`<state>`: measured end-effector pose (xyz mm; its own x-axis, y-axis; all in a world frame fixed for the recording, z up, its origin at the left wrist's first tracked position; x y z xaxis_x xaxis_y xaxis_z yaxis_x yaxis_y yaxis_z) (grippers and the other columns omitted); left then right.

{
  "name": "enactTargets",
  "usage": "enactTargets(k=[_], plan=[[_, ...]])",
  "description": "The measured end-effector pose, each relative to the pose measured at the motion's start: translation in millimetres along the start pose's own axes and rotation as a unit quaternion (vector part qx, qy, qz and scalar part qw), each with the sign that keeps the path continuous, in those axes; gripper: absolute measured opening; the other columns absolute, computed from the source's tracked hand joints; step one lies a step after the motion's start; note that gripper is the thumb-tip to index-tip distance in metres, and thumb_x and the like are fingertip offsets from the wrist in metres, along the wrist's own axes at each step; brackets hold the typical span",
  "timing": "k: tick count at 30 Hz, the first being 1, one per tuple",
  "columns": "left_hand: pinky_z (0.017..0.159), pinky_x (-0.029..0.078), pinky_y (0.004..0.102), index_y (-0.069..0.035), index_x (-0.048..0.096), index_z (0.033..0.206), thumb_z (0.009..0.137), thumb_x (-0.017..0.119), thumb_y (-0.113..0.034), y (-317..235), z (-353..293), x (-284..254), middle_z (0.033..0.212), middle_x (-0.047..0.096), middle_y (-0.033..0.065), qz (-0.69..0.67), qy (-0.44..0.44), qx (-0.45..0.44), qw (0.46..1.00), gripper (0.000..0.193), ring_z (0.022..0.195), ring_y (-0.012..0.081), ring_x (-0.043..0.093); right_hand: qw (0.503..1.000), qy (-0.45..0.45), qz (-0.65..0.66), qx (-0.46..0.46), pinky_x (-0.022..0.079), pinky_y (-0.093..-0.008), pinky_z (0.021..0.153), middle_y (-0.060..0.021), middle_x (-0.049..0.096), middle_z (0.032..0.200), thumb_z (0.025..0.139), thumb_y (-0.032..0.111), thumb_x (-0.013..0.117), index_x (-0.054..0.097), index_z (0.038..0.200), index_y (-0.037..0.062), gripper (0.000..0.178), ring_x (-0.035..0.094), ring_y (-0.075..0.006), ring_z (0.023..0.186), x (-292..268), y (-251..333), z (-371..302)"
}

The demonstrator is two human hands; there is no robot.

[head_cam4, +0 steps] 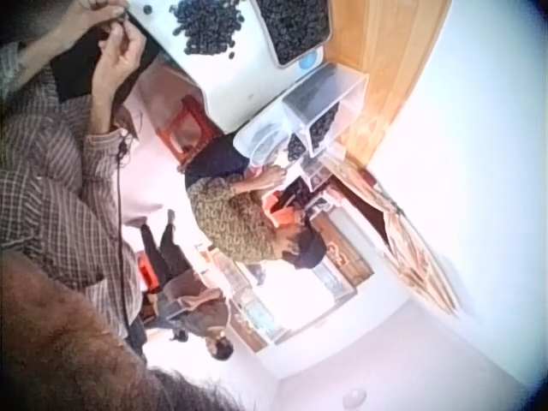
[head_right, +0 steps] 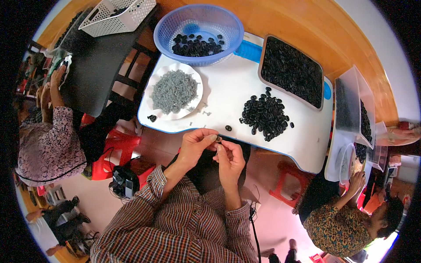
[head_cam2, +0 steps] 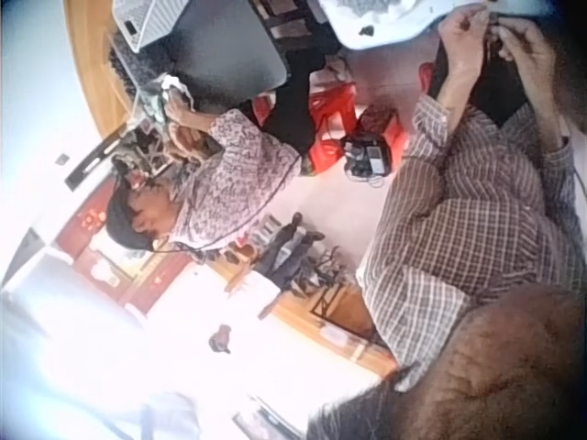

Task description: The person sorts small black plastic or rubber rings by hand at a production table, placing them into sorting trays, plastic bins, and white bowls.

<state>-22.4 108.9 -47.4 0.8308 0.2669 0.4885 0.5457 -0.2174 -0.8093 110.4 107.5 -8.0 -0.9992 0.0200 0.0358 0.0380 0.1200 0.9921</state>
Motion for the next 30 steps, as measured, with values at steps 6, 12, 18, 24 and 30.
enactTargets(k=[6, 12, 18, 24, 30], plan=[[0.065, 0.055, 0.0245, 0.003, 0.063, 0.102, 0.091, 0.060, -0.006, 2, -7, -2, 0.087, 0.067, 0.0054, 0.003, 0.012, 0.006, 1.000, 0.015, 0.074, 0.0101, 0.063, 0.998, -0.018, -0.037, -0.040, 0.048, -0.0177, 0.054, -0.0033, 0.060, 0.090, 0.088, 0.001, 0.062, 0.062, 0.098, -0.0015, 0.010, 0.055, -0.0048, 0.064, 3, 9, -2], [0.061, 0.051, 0.0208, 0.001, 0.063, 0.098, 0.093, 0.059, -0.009, 4, -14, 0, 0.081, 0.064, 0.0022, -0.026, 0.027, -0.003, 0.999, 0.012, 0.068, 0.0064, 0.059, 0.997, -0.014, -0.070, -0.030, 0.045, -0.0188, 0.051, -0.0028, 0.056, 0.083, 0.089, 0.001, 0.060, 0.060, 0.093, -0.0019, 0.005, 0.053, -0.0057, 0.059, 4, 6, -2], [0.053, 0.045, 0.0177, -0.001, 0.064, 0.091, 0.093, 0.061, -0.016, -3, -15, -6, 0.072, 0.060, -0.0012, 0.119, 0.079, 0.014, 0.990, 0.015, 0.061, 0.0033, 0.053, 0.990, 0.052, -0.127, -0.020, 0.044, -0.0210, 0.051, -0.0046, 0.056, 0.081, 0.090, 0.002, 0.059, 0.057, 0.088, -0.0021, 0.005, 0.053, -0.0072, 0.056, 7, 5, -3], [0.047, 0.043, 0.0193, -0.003, 0.065, 0.084, 0.091, 0.064, -0.020, 4, -15, -15, 0.068, 0.061, -0.0008, 0.096, 0.119, -0.095, 0.984, 0.018, 0.056, 0.0041, 0.054, 0.986, 0.097, -0.134, -0.018, 0.045, -0.0197, 0.050, -0.0034, 0.058, 0.079, 0.090, 0.003, 0.058, 0.058, 0.091, 0.0000, 0.003, 0.054, -0.0071, 0.056, 14, 8, -4], [0.045, 0.039, 0.0195, -0.004, 0.065, 0.075, 0.088, 0.066, -0.017, 5, -14, -24, 0.066, 0.061, -0.0007, 0.040, 0.029, -0.098, 0.994, 0.018, 0.053, 0.0054, 0.053, 0.983, 0.059, -0.144, -0.097, 0.050, -0.0248, 0.056, -0.0075, 0.057, 0.092, 0.086, 0.000, 0.063, 0.061, 0.097, -0.0010, 0.011, 0.058, -0.0104, 0.068, 20, 22, -8]])
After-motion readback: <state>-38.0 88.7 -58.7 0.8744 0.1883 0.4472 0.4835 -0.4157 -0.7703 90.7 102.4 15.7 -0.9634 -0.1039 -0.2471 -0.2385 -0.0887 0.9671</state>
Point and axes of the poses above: each hand's wrist, its own z-axis towards the middle knuckle, its own x-axis out of the palm, y = z × x, the point moved 8 cm from there along z, towards the middle knuckle
